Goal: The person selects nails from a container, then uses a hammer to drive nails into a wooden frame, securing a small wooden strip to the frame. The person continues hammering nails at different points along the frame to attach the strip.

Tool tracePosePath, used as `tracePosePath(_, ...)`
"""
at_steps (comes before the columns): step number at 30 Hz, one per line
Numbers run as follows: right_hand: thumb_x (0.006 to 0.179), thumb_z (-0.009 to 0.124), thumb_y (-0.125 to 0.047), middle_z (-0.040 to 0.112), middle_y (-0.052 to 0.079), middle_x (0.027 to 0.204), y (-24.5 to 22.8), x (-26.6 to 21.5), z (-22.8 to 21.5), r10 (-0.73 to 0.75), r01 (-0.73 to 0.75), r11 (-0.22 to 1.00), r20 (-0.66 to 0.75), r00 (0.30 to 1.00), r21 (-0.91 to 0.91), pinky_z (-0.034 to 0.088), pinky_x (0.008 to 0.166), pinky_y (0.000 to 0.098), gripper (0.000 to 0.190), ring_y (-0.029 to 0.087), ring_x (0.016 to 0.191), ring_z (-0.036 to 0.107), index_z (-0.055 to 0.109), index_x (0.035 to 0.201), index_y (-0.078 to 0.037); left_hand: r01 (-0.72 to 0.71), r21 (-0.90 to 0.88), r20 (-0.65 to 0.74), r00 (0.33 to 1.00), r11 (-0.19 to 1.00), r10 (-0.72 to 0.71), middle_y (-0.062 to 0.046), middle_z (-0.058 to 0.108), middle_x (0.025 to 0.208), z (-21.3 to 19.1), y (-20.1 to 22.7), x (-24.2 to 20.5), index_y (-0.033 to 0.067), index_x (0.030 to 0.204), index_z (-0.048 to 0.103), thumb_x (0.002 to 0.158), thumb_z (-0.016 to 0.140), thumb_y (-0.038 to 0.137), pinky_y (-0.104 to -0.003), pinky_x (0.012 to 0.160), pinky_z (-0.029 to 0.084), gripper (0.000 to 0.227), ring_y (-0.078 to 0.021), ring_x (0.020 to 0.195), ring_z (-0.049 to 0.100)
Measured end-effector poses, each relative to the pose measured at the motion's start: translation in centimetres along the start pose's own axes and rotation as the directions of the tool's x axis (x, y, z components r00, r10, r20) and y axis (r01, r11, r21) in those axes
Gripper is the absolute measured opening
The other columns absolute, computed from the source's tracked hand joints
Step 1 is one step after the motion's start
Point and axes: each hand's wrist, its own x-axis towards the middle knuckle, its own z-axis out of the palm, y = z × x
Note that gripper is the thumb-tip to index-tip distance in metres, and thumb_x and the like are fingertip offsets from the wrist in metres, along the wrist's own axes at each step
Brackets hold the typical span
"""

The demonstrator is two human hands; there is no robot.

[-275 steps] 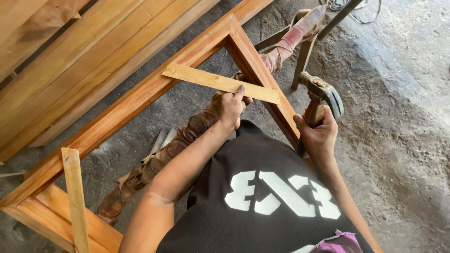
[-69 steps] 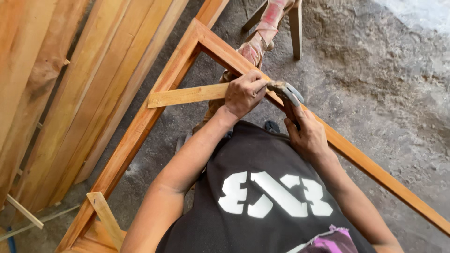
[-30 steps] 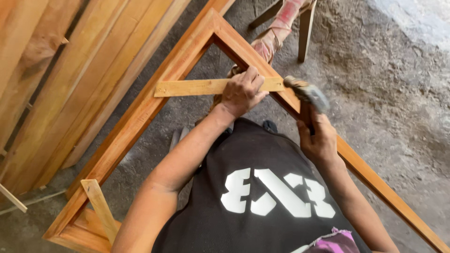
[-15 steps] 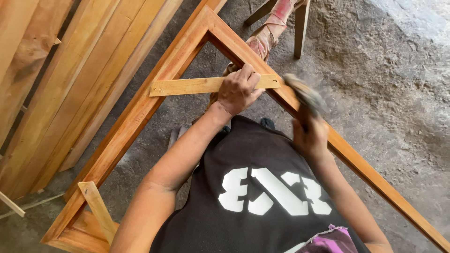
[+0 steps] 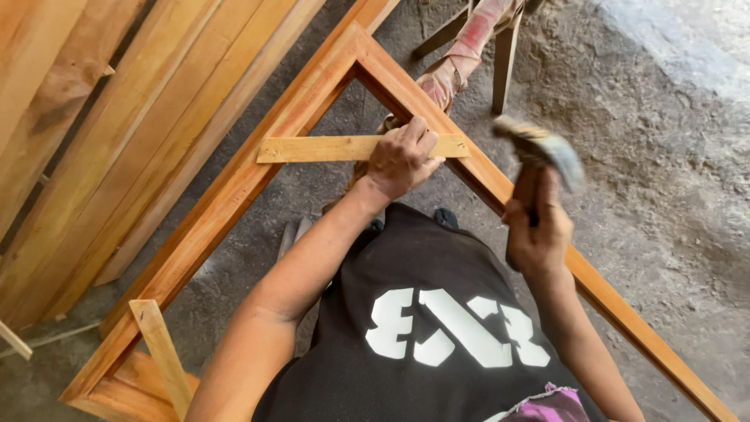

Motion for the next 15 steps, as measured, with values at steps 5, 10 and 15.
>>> tracePosePath(5, 0.106, 0.057, -0.004, 0.070, 0.015, 0.101, 1.1, -0.2, 0.2, -0.069, 0.073, 0.987, 0.039, 0.997, -0.140, 0.059, 0.068, 0.0336, 0.074, 0.023, 0.081, 0.069, 0.023, 0.170, -0.017, -0.021, 0.007, -0.025, 0.999, 1.000, 0.021, -0.011, 0.055, 0.100, 0.0, 0.1, 0.1, 0.0050, 0.094, 0.059, 0.074, 0.092, 0.026, -0.038, 0.078, 0.056, 0.043, -0.0265, 0.088, 0.067)
tracePosePath(10, 0.109, 0.054, -0.003, 0.070, 0.015, 0.101, 2.2, 0.0, -0.1, 0.204, -0.208, 0.974, 0.055, 0.977, 0.087, 0.064, 0.071, 0.0342, 0.069, 0.021, 0.079, 0.070, 0.022, 0.169, -0.018, -0.007, -0.004, 0.001, 1.000, 1.000, 0.007, -0.011, 0.055, 0.097, -0.2, 0.0, 0.3, 0.0065, 0.092, 0.061, 0.071, 0.092, 0.027, -0.040, 0.075, 0.055, 0.043, -0.0264, 0.086, 0.067)
tracePosePath(15, 0.103, 0.063, -0.006, 0.071, 0.022, 0.107, 2.0, -0.4, 0.1, 0.052, -0.024, 0.986, 0.170, 0.984, -0.162, 0.058, 0.076, 0.0405, 0.071, 0.031, 0.090, 0.069, 0.030, 0.165, -0.014, -0.021, 0.019, 0.004, 1.000, 1.000, 0.021, -0.011, 0.054, 0.098, 0.0, 0.1, 0.1, 0.0064, 0.093, 0.060, 0.073, 0.091, 0.029, -0.039, 0.076, 0.055, 0.042, -0.0261, 0.087, 0.067)
